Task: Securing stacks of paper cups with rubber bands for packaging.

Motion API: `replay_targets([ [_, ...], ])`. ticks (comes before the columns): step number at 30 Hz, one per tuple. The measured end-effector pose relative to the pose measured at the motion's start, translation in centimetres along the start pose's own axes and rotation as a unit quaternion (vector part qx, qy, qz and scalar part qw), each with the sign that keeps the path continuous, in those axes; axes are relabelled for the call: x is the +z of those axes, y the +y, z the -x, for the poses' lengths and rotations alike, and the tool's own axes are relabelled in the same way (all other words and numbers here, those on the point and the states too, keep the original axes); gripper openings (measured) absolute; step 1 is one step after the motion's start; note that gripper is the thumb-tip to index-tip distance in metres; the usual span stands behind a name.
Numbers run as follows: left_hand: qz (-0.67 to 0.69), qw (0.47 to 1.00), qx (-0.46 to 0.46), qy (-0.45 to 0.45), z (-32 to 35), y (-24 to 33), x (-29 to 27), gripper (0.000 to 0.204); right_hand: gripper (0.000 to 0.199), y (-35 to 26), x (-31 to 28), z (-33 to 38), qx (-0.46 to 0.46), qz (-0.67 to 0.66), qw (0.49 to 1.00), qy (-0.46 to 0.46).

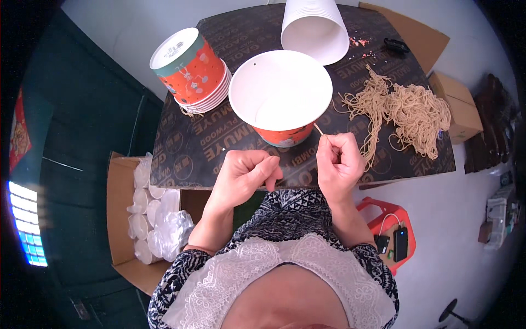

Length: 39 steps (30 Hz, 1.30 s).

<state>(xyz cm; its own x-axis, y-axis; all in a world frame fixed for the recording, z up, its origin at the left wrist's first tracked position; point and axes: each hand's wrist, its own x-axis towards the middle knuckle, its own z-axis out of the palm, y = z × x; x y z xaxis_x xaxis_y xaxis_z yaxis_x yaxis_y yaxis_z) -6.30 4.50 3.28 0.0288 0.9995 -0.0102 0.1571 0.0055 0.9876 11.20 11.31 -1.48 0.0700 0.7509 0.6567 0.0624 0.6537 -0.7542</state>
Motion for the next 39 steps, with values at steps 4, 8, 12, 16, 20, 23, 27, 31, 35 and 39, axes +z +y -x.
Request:
replay_targets([
  [4,0.001,1.0,-0.008,-0.007,0.1,0.1,-0.1,0.034,0.015,0.0,0.4,-0.1,0.01,-0.023,1.0,0.001],
  [8,0.012,0.999,-0.041,-0.003,0.3,1.1,-0.2,0.031,0.013,0.2,0.7,-0.5,-0.005,-0.009,1.0,-0.007],
  [12,0.012,0.998,0.066,0.014,0.5,3.0,-1.4,0.026,0.011,0.5,1.2,-0.8,0.014,-0.003,1.0,-0.007],
  [16,-0.241,0.947,0.188,0.102,-2.5,6.9,-1.8,0.015,0.011,0.9,1.4,-1.3,0.014,0.011,1.0,0.004],
  [20,-0.413,0.849,0.329,-0.036,-7.0,7.8,-2.4,0.033,0.011,0.8,1.7,-1.3,0.011,0.025,1.0,0.004],
  [23,-0.427,0.837,0.315,-0.134,-9.6,6.8,-2.5,0.034,0.011,0.9,1.6,-1.3,0.015,0.016,1.0,0.004],
  [27,-0.389,0.838,0.279,-0.261,-11.7,5.8,-2.4,0.027,0.01,0.7,1.7,-1.3,-0.005,0.011,1.0,0.002],
  [31,-0.325,0.883,0.179,-0.289,-12.1,6.5,-1.5,0.018,0.009,0.7,1.2,-1.2,0.011,0.021,1.0,-0.006],
  [35,-0.321,0.894,0.117,-0.29,-12.0,6.4,-1.3,0.015,0.008,0.4,0.8,-1.2,0.025,0.018,0.999,-0.011],
  [39,-0.234,0.935,0.067,-0.259,-11.9,6.0,-1.5,0.013,0.007,0.2,0.5,-1.2,0.05,0.004,0.998,-0.024],
])
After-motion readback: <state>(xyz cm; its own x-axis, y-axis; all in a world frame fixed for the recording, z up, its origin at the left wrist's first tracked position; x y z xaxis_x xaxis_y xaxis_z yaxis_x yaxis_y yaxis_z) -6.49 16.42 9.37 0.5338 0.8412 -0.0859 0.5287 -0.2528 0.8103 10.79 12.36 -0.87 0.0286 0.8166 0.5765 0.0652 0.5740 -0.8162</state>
